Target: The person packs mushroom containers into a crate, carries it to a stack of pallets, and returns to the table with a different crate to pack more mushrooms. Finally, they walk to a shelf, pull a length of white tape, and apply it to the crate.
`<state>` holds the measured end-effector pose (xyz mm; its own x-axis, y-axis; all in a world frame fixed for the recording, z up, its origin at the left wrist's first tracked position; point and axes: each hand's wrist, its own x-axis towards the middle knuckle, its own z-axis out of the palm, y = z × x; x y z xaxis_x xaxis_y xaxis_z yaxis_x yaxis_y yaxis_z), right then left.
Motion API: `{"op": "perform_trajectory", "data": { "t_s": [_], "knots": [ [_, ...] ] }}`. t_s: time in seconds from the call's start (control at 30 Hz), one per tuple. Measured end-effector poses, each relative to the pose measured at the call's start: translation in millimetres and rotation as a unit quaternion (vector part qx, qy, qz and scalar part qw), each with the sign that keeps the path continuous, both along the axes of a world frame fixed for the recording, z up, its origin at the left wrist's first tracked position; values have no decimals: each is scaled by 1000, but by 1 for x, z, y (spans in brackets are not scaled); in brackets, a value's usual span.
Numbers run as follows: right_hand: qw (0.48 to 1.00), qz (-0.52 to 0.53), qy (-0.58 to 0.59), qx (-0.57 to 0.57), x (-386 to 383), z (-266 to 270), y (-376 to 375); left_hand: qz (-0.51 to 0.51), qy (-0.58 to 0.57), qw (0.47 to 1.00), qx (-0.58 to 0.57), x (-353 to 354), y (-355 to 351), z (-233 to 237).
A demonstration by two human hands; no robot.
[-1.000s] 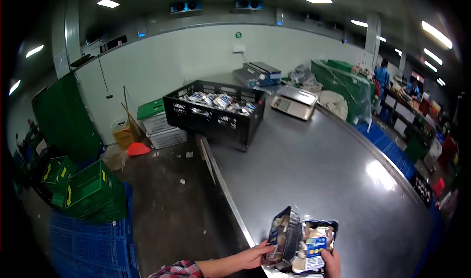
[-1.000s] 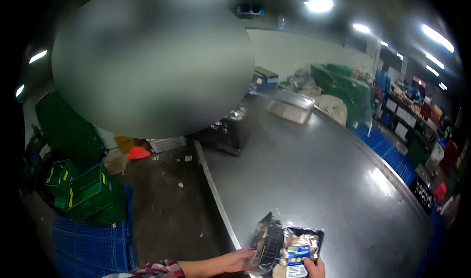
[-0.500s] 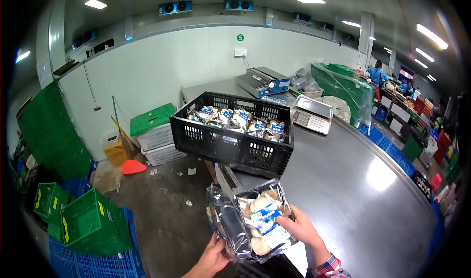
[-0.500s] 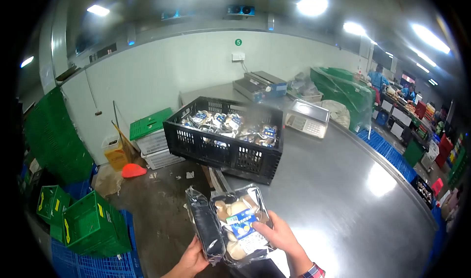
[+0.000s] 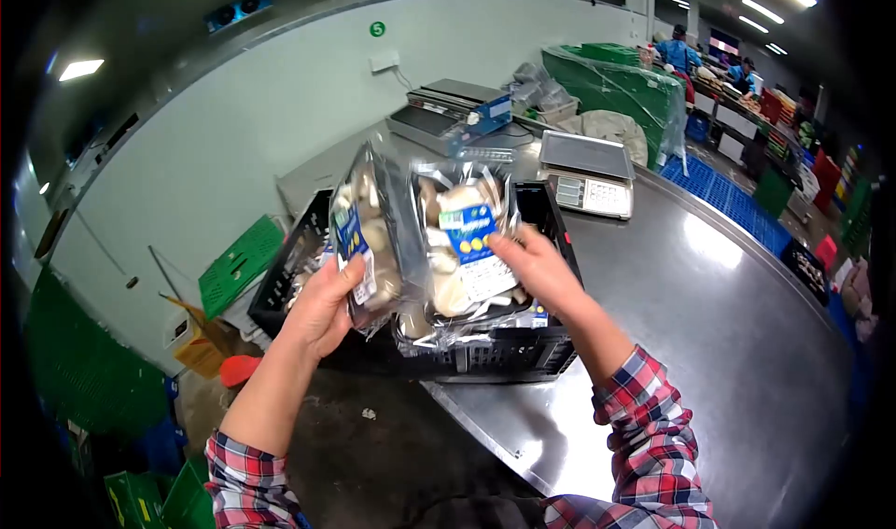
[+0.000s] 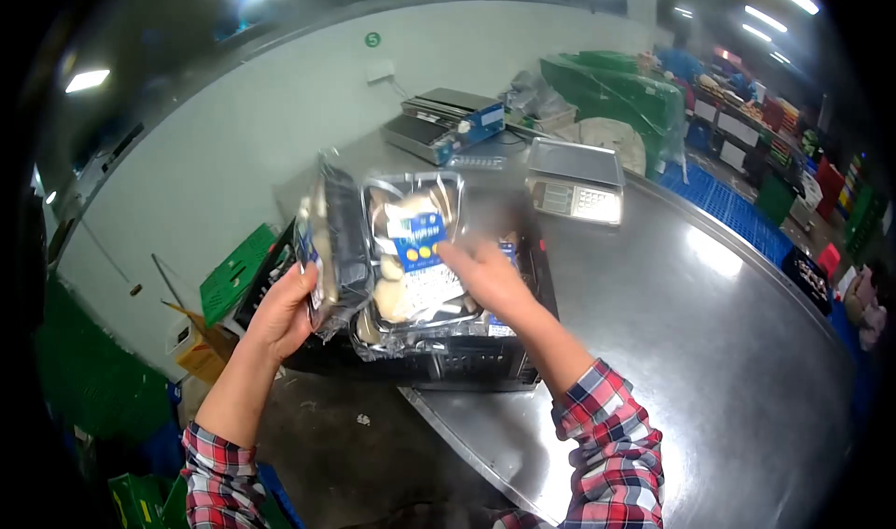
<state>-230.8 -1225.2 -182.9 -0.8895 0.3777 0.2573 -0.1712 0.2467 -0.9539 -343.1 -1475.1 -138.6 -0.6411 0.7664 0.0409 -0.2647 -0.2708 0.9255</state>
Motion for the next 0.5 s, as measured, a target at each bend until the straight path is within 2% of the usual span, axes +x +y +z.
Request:
{"op": "perform_trajectory", "data": {
  "t_s": [0.03,0.07,0.13,0.2,0.23,0.27,0.33,0.4,0.43,0.47,0.5],
  "knots": [
    [999,-28,-20,22,-16,-25,7,9,5,1000,-21,-18,4,-15],
    [990,-69,-77,93,-30,-40,13,21,16,997,-71,-39,8,-32],
    [974,-99,-180,94,-40,-52,28,40,-52,985,-158,-83,12,-64],
    [952,-103,-253,137,-57,-91,54,62,-72,967,-237,-122,10,-97],
    [947,-113,-253,164,-51,-83,52,83,-54,955,-281,-122,8,-91],
    [947,-111,-266,141,-45,-74,50,50,-31,951,-304,-134,-2,-98],
    [916,-112,-342,179,-31,-51,43,6,163,902,-399,-157,-25,-108],
    [911,-147,-318,215,-17,-46,44,-36,273,862,-425,-166,-46,-107],
    [902,-182,-339,194,-9,-39,48,-56,259,874,-408,-172,-51,-111],
    [890,-216,-362,174,-2,-32,54,-93,318,834,-441,-176,-52,-102],
    [873,-216,-375,223,6,-29,66,-73,397,746,-530,-171,-52,-89]
  ]
}}
